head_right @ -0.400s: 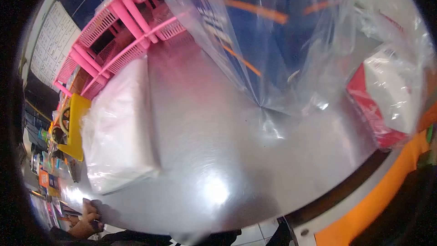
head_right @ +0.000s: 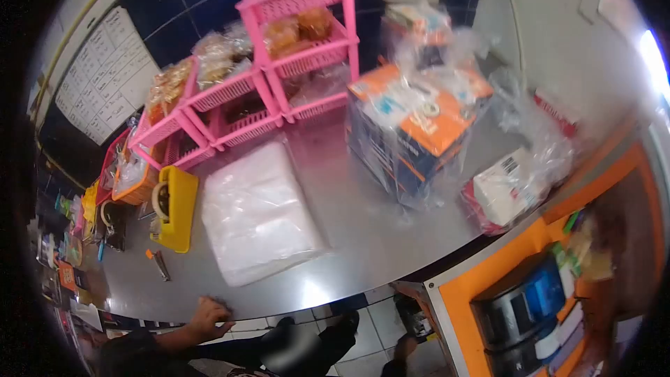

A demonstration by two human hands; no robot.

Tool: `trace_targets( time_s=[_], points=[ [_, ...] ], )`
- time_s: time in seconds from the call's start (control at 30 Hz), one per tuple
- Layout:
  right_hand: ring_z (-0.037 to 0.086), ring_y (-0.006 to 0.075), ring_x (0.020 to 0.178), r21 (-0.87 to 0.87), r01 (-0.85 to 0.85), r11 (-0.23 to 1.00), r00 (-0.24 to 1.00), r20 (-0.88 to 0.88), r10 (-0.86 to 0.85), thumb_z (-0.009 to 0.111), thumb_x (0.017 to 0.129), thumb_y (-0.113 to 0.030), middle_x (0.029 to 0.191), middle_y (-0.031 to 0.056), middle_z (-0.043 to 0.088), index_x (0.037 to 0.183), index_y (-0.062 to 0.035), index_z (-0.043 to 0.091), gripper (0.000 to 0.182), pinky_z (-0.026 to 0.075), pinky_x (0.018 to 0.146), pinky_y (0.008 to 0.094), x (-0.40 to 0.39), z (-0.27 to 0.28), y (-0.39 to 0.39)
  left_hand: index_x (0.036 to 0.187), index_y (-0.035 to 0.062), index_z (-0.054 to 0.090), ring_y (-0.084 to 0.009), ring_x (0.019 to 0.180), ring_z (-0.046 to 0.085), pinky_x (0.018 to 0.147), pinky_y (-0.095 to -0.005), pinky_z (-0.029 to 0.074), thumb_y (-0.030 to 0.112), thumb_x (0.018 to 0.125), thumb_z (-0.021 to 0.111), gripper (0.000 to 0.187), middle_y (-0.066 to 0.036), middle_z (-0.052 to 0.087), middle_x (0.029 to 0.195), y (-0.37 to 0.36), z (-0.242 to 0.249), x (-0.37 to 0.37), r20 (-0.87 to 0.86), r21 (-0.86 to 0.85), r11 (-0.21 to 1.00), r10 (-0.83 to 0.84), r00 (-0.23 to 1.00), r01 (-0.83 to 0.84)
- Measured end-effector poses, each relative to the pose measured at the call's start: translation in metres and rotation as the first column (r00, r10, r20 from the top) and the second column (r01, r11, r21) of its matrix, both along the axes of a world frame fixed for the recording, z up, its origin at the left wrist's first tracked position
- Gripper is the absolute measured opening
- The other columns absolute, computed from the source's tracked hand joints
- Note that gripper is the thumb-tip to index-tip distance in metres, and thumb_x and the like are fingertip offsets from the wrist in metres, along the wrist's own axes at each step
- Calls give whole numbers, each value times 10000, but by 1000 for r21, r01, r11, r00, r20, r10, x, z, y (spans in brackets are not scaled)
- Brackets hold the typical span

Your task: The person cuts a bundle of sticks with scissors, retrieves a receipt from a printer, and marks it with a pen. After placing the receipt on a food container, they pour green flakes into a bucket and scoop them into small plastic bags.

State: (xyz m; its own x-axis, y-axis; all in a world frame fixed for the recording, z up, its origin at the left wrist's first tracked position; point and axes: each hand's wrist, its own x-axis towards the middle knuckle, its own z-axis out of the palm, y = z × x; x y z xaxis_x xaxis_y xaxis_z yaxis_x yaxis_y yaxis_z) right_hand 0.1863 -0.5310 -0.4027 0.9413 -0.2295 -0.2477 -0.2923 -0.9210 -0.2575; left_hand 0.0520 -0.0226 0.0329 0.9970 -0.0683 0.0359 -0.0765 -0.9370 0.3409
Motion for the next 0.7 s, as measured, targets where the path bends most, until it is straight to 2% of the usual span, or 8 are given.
trace_targets(
  time_s=[0.13,0.23,0.3,0.33,0.37,0.43,0.57,0.7],
  points=[
    [633,332,900,166,-66,984,983,-160,93,685,716,-296,906,216,649,943,-88,646,310,490,819,419,-81,61,70,950,84,569,-237,791,535,733,-394,375,201,747,719,278,-55,559,845,-6,11,13,201,-66,997,-35,979,49],
    [639,329,907,395,-296,869,849,-309,430,693,712,-316,915,213,654,950,-87,661,332,497,826,424,-138,112,145,945,93,579,-216,803,539,747,-384,376,198,790,678,212,-49,557,841,-7,22,15,158,-155,986,-31,987,56],
    [638,382,818,435,-641,632,680,-60,731,618,762,-254,815,225,647,855,-40,649,236,516,734,451,-160,149,190,946,85,579,-203,772,542,717,-365,391,154,800,655,178,-44,573,847,-6,29,16,182,-287,957,6,983,47],
    [637,384,817,456,-700,549,615,-4,788,612,764,-252,816,226,647,853,-37,648,235,516,733,452,-171,161,211,945,79,575,-200,755,552,702,-353,409,124,805,634,159,-44,584,847,-9,38,20,187,-507,860,54,981,50],
    [636,386,817,459,-712,531,601,6,799,607,766,-249,817,226,647,852,-35,647,235,516,732,454,-171,169,231,945,72,571,-198,738,562,688,-340,427,93,809,613,144,-43,596,847,-10,51,25,181,-697,715,98,979,57],
    [635,389,816,467,-697,544,614,-2,789,597,771,-244,819,227,647,850,-30,645,234,515,731,456,-173,177,264,953,68,582,-187,782,585,685,-315,463,40,781,601,175,-43,618,890,1,135,33,210,-722,668,-38,977,181],
    [633,396,814,412,-676,611,676,17,736,577,779,-234,822,229,646,845,-20,642,234,514,728,462,-162,180,292,991,115,616,-167,736,568,677,-327,477,37,724,647,280,-10,611,879,41,308,2,796,-325,731,-130,591,600],
    [630,403,812,365,-667,649,702,18,712,557,788,-224,826,231,646,841,-10,638,235,512,726,468,-148,185,302,895,144,634,-139,713,547,628,-321,475,93,724,624,179,35,605,853,58,388,-65,924,-181,847,-28,383,500]
  ],
)
